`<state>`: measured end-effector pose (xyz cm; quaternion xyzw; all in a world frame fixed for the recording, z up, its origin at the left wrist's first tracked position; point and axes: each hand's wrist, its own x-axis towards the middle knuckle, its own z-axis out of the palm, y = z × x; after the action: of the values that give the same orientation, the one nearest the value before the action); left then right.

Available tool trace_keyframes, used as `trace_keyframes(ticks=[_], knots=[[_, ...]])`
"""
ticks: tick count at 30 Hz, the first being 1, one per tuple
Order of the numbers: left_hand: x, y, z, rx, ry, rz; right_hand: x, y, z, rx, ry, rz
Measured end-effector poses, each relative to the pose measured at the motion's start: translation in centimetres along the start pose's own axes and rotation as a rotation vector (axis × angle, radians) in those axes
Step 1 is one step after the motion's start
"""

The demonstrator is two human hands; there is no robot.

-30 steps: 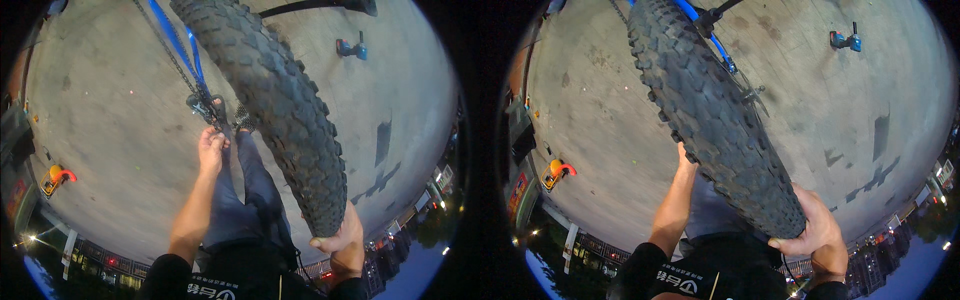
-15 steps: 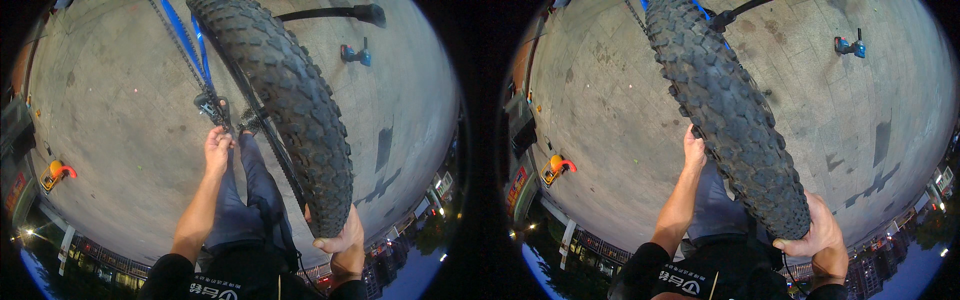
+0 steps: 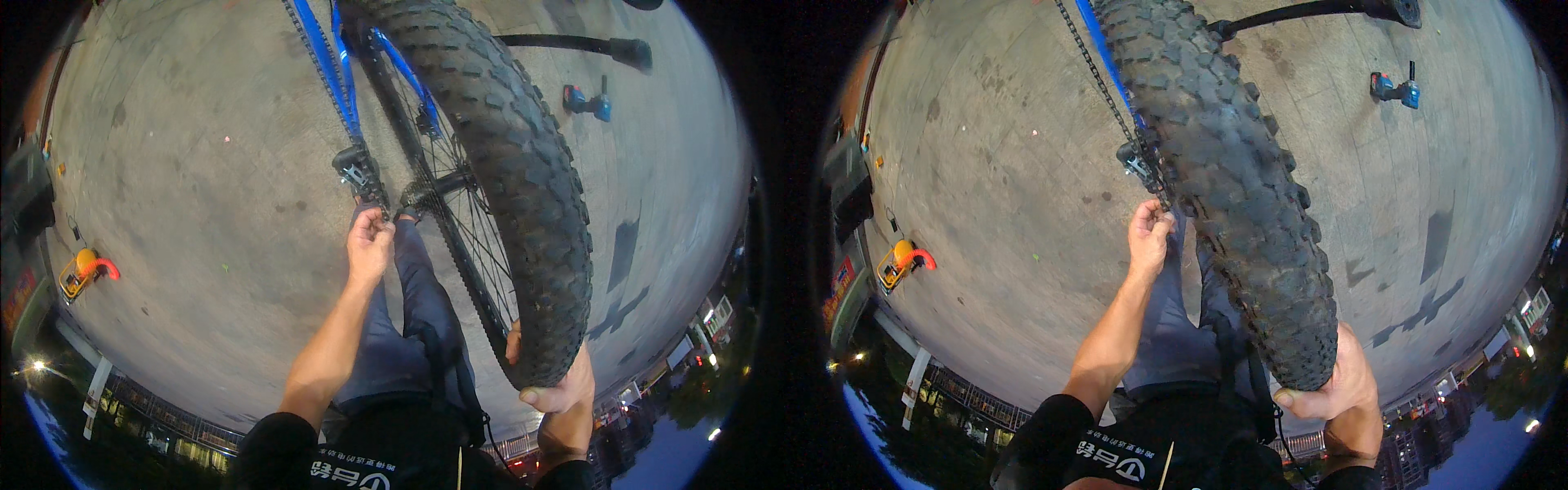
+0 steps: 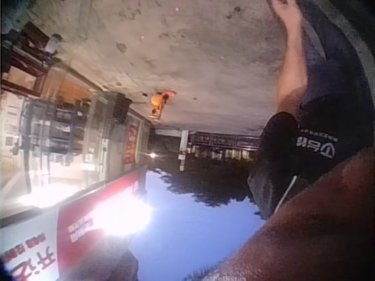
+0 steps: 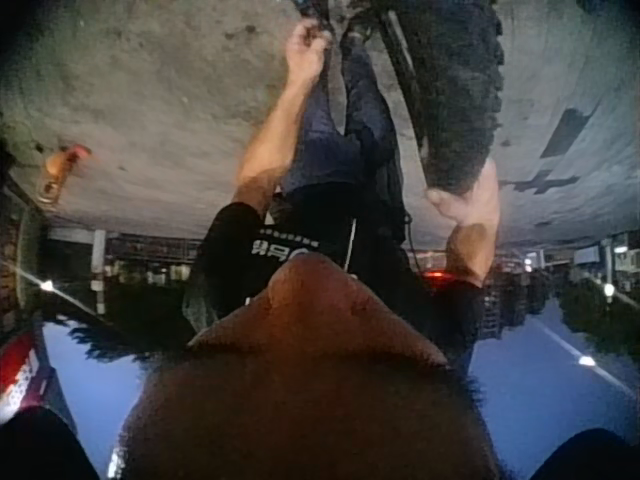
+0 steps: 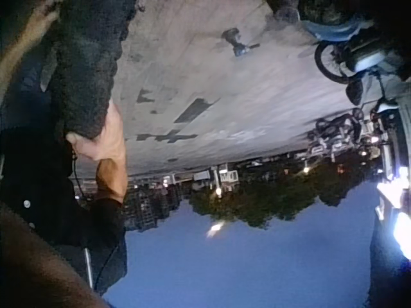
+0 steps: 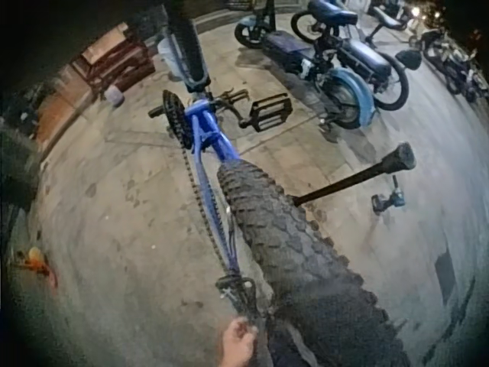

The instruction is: The person removes the rear wheel from a blue bicycle, places it on the ground, and works on the hub and cassette area by hand. They repeatedly rotate the wheel, adjust components at the hub, and inspect the tire and spokes.

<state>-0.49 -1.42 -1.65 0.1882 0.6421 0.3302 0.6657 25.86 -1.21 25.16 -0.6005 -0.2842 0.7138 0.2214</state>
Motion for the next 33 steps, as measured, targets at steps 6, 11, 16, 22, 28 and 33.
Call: trace_keyframes(ticks=[6,11,16,22,28,33], knots=[[-1.5,1.7,-0.9,0.281,0.008,0.333,0.2,0.3,1.2,-0.057,0.064,0.008],[-2.1,2.7,-0.5,0.101,-0.027,0.23,1.0,-0.3,0.3,-0.116,0.001,-0.041],[-1.1,3.2,-1.0,0.042,0.004,0.26,1.2,-1.4,2.1,0.012,0.09,0.001],[0.5,6.4,-0.4,-0.005,0.025,0.197,0.9,-1.3,2.8,0.058,0.104,-0.041],[1.4,8.6,-0.3,0.071,-0.033,0.26,0.3,-0.9,3.3,0.083,0.131,-0.053],[3.2,7.6,0.2,0.126,-0.059,0.309,0.3,-0.6,3.5,0.074,0.137,-0.066]])
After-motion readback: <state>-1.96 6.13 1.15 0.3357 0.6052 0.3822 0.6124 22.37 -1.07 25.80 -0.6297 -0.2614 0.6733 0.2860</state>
